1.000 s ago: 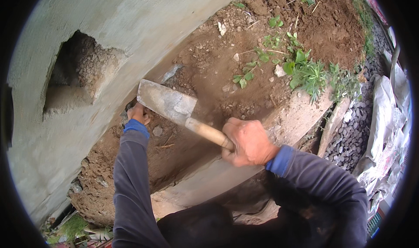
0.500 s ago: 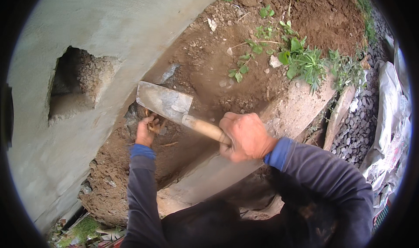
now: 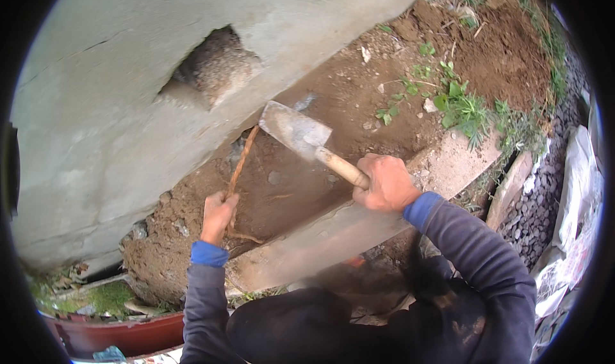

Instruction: The person uses a small hand trowel to dig and scrape soil along the base of a concrete wall. They repeatedly loosen the dirt and pull it away from the wall, occasionally using their hand to clear debris.

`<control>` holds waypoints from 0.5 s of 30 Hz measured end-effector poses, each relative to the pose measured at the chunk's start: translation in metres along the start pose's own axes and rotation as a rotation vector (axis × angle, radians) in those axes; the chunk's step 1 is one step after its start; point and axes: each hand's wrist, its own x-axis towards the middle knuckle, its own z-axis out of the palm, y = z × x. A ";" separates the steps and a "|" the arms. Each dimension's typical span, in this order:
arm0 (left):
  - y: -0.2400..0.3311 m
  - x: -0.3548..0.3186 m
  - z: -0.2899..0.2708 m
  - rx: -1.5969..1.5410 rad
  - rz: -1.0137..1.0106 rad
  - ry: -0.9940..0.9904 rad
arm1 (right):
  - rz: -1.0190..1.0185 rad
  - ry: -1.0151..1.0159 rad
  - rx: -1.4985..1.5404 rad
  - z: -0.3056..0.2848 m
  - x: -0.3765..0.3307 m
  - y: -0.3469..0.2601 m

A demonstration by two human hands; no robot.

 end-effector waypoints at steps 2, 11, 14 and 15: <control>-0.025 -0.045 -0.024 -0.037 0.046 0.017 | -0.010 0.027 0.016 0.003 0.000 0.001; -0.171 -0.237 -0.088 0.372 -0.259 0.502 | -0.032 -0.070 0.087 -0.007 0.008 0.005; -0.189 -0.239 -0.069 0.719 -0.213 0.576 | -0.140 -0.107 -0.274 -0.026 0.018 -0.002; -0.188 -0.228 -0.060 0.690 -0.103 0.590 | -0.282 -0.120 -0.424 -0.030 0.023 -0.007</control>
